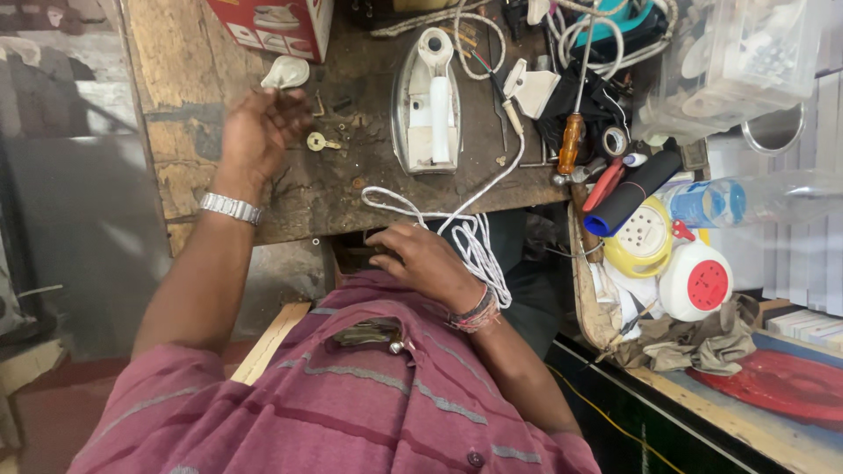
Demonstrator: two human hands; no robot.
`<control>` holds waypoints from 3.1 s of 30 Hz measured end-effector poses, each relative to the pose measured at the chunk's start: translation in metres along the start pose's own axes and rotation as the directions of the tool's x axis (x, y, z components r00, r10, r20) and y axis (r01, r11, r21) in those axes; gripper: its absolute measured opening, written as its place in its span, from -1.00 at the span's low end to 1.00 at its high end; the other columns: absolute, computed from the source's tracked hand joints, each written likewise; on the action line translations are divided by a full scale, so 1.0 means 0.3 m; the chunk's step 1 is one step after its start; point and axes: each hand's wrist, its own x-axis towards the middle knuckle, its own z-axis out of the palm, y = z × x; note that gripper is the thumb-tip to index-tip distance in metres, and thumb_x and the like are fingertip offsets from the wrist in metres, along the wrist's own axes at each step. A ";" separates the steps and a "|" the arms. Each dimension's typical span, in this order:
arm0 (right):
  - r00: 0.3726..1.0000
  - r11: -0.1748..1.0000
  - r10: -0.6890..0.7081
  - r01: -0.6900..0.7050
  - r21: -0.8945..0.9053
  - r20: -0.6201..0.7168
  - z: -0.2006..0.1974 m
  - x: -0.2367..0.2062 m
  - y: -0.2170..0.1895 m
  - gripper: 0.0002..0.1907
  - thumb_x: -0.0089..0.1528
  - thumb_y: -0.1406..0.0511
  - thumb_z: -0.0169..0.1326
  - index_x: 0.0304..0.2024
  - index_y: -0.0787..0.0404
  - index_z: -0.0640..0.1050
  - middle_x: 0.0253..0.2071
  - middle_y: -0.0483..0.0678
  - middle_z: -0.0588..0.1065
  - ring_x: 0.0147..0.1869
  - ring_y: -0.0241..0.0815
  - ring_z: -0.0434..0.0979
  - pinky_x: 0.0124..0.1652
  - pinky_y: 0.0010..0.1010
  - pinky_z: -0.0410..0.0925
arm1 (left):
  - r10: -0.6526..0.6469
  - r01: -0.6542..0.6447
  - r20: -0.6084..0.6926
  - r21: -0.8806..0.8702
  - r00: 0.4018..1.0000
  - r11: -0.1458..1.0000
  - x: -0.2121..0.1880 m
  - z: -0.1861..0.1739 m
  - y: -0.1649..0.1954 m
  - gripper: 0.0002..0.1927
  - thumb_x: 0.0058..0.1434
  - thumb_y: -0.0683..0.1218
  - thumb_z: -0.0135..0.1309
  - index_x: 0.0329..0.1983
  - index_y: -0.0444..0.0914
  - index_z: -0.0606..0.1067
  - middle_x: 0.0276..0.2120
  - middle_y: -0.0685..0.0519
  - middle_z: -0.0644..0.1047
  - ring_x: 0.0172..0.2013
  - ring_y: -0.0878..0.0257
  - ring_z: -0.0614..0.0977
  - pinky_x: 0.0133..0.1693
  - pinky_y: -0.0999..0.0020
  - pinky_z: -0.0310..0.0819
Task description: The person repairs a white electric iron by hand. They strip and twist wires, insert them into the iron's internal terminals, and secure the connections using a hammer and a screwdriver. The person also handles a small metal component and a power cord during the process.
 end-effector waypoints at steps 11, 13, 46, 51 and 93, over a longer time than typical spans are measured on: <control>0.801 0.949 0.265 -0.117 0.293 -0.537 -0.121 0.104 0.088 -0.74 0.30 0.35 0.22 0.05 0.24 0.60 -0.17 -0.07 0.62 -0.16 -0.30 0.60 -0.15 -0.48 0.46 | 0.169 -0.470 0.452 0.717 0.876 0.515 -0.235 0.336 -0.004 -0.86 0.41 -0.13 0.12 -0.12 -0.33 0.55 -0.35 0.07 0.64 -0.37 0.43 0.62 -0.35 0.51 0.52; 0.765 0.907 0.284 -0.019 0.420 -0.578 -0.163 0.126 0.122 -0.67 0.31 0.41 0.19 0.14 0.27 0.57 -0.12 -0.10 0.62 -0.11 -0.37 0.55 -0.11 -0.54 0.45 | 0.127 -0.441 0.450 0.715 0.884 0.543 -0.263 0.426 -0.028 -0.83 0.41 -0.11 0.11 -0.16 -0.33 0.57 -0.40 0.10 0.64 -0.41 0.46 0.59 -0.39 0.53 0.46; 0.722 0.529 0.561 0.065 0.846 -0.406 -0.167 0.173 0.149 -0.88 0.31 0.33 0.17 -0.19 0.28 0.64 -0.29 -0.15 0.60 -0.31 -0.46 0.46 -0.34 -0.60 0.30 | 0.167 -0.659 0.640 0.707 0.750 0.254 -0.327 0.580 -0.037 -0.77 0.41 -0.07 0.13 -0.25 -0.35 0.58 -0.49 -0.05 0.62 -0.54 0.26 0.62 -0.46 0.32 0.42; 0.671 0.557 0.580 0.088 0.826 -0.462 -0.190 0.168 0.171 -0.85 0.34 0.27 0.07 -0.17 0.23 0.55 -0.32 -0.17 0.57 -0.28 -0.43 0.52 -0.33 -0.58 0.37 | 0.054 -0.479 0.503 0.777 0.862 0.409 -0.301 0.560 -0.023 -0.73 0.43 -0.03 0.11 -0.30 -0.33 0.56 -0.53 0.09 0.57 -0.52 0.41 0.49 -0.48 0.41 0.34; 0.764 0.919 0.341 -0.394 0.022 -0.549 0.011 0.187 0.419 -0.18 0.11 0.25 0.38 0.36 0.31 0.33 0.28 0.33 0.35 0.34 0.36 0.37 0.24 -0.05 0.30 | 0.237 -0.502 0.446 0.810 0.863 0.304 -0.192 0.357 -0.114 -0.83 0.37 -0.12 0.21 -0.15 -0.33 0.54 -0.32 -0.01 0.61 -0.35 0.32 0.58 -0.29 0.37 0.46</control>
